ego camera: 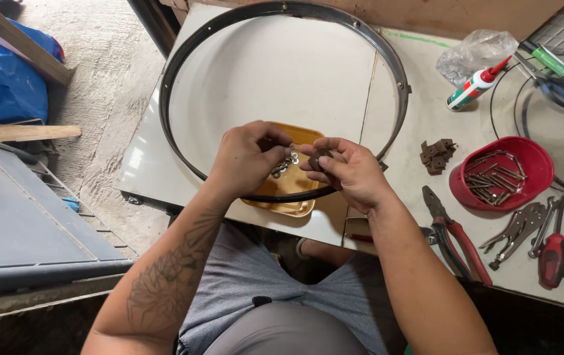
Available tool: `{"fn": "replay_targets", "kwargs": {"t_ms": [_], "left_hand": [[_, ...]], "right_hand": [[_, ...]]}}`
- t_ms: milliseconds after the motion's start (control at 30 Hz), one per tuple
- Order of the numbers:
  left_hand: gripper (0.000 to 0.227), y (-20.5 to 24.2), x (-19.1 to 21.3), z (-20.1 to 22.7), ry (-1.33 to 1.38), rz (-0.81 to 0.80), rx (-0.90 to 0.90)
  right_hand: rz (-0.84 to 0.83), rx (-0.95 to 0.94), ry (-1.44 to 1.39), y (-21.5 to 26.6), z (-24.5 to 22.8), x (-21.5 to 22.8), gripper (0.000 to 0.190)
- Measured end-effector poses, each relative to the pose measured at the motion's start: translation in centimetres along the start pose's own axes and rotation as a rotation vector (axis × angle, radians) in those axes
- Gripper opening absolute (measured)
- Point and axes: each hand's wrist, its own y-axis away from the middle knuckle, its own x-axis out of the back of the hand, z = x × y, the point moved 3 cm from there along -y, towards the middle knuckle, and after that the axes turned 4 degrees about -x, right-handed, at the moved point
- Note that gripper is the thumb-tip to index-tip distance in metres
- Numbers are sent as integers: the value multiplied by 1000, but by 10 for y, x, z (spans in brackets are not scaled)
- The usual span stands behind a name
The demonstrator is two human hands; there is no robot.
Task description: The person attaches small metal brackets to a circular metal frame using screws and washers. They pick each bracket and fastener from a yellow tray, align the bracket on the frame, insert the screw, and tighten it by hand. The process is repeated for multiple attachment points around the frame.
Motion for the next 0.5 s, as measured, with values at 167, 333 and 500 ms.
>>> {"fn": "replay_targets", "kwargs": {"t_ms": [167, 333, 500], "left_hand": [[22, 18, -19, -18, 442, 13, 38], [23, 23, -43, -28, 635, 38, 35], [22, 22, -56, -23, 689, 48, 45]], "right_hand": [[98, 41, -24, 1, 9, 7, 23], [261, 91, -188, -1, 20, 19, 21], [365, 97, -344, 8, 28, 17, 10]]}}
